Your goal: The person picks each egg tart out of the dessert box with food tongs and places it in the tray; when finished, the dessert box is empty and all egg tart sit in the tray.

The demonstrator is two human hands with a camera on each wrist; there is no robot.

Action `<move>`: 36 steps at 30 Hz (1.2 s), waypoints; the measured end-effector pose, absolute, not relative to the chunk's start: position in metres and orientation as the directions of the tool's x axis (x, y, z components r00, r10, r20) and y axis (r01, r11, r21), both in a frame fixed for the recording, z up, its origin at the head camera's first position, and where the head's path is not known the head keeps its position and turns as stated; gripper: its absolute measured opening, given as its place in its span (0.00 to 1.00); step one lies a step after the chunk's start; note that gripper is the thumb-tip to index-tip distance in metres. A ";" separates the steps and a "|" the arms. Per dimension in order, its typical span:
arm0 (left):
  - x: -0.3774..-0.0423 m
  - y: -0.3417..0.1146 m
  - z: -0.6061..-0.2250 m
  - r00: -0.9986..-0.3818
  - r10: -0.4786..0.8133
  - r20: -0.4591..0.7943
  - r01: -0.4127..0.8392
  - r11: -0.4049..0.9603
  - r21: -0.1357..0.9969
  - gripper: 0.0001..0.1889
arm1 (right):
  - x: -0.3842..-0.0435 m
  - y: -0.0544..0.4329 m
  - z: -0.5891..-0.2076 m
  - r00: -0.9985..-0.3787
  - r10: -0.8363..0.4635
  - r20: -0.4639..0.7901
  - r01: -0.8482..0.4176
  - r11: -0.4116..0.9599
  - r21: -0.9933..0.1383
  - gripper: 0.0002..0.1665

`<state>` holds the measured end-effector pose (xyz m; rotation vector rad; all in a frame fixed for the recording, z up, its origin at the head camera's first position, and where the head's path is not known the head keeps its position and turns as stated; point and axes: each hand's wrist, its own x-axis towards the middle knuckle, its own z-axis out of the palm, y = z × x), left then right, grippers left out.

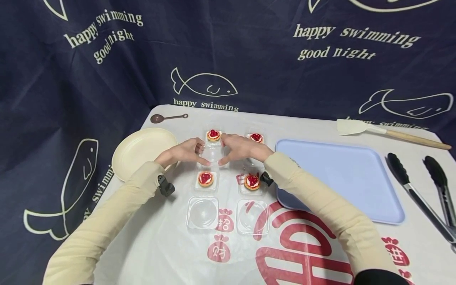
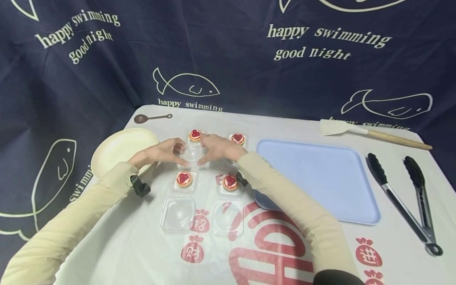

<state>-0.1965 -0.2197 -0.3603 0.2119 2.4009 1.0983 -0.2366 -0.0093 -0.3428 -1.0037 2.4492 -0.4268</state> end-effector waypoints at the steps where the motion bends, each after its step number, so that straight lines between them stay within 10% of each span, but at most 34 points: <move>1: -0.196 -0.221 -0.359 -0.865 0.332 -0.375 -0.062 0.673 0.737 0.34 | -0.236 -0.009 -0.342 -0.627 -0.720 -0.297 -0.577 0.686 -0.444 0.33; 9: -0.190 -0.228 -0.344 -0.855 0.301 -0.423 -0.039 0.775 0.630 0.44 | -0.239 0.006 -0.329 -0.637 -0.722 -0.270 -0.559 0.673 -0.484 0.29; 19: -0.162 -0.203 -0.338 -0.941 0.315 -0.119 0.182 0.774 0.606 0.41 | -0.234 0.041 -0.322 -0.672 -0.722 -0.166 -0.544 0.633 -0.551 0.28; 36: -0.116 -0.119 -0.354 -0.806 0.565 -0.177 0.413 0.750 0.516 0.41 | -0.194 0.145 -0.320 -0.813 -0.579 -0.071 -0.399 0.641 -0.655 0.32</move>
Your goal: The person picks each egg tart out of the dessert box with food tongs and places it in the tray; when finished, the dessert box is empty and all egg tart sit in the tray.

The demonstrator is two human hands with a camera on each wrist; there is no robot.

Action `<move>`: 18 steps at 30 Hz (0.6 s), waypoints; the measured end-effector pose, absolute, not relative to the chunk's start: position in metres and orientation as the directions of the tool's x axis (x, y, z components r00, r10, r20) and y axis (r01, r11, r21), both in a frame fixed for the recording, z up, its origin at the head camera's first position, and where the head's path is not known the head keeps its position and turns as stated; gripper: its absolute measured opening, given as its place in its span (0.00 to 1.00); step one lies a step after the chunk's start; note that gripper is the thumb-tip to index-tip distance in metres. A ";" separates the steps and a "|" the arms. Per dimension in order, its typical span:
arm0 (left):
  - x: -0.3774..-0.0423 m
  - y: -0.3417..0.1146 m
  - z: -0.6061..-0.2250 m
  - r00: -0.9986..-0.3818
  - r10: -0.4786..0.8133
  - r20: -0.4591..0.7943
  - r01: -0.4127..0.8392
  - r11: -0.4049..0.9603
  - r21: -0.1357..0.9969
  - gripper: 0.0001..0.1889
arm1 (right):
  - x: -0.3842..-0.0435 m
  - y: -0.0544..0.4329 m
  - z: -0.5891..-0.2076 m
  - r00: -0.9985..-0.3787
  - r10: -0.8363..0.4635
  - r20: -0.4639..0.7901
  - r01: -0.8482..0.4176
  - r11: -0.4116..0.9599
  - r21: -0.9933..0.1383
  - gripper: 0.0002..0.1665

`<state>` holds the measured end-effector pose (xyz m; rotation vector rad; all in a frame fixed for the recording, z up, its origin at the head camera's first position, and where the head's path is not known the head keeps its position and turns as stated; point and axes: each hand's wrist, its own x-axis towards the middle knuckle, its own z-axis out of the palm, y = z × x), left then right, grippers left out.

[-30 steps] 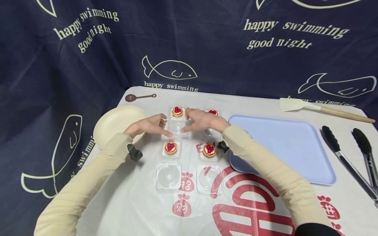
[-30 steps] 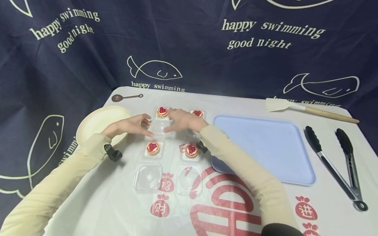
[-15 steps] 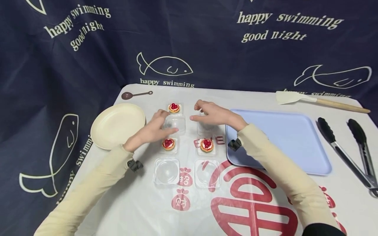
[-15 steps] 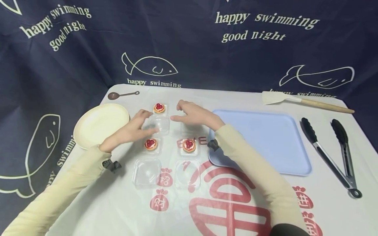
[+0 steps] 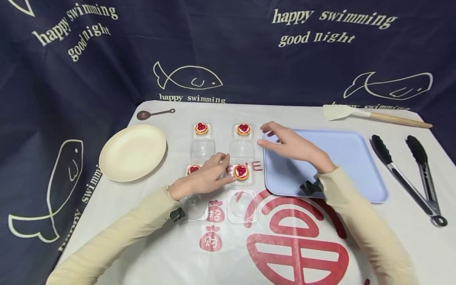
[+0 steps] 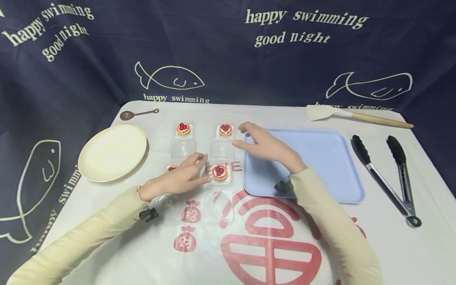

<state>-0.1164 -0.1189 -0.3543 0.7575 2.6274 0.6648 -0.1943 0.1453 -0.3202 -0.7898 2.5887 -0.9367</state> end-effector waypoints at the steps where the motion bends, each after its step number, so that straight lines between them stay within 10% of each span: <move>1: -0.116 -0.117 -0.355 -0.806 0.562 -0.188 0.408 0.757 0.510 0.42 | -0.192 0.152 -0.320 -0.824 -0.563 -0.069 -0.388 0.649 -0.655 0.32; 18: -0.118 -0.105 -0.362 -0.881 0.451 -0.142 0.299 0.765 0.570 0.27 | -0.161 0.339 -0.329 -0.992 -0.016 0.128 -0.086 0.823 -0.562 0.40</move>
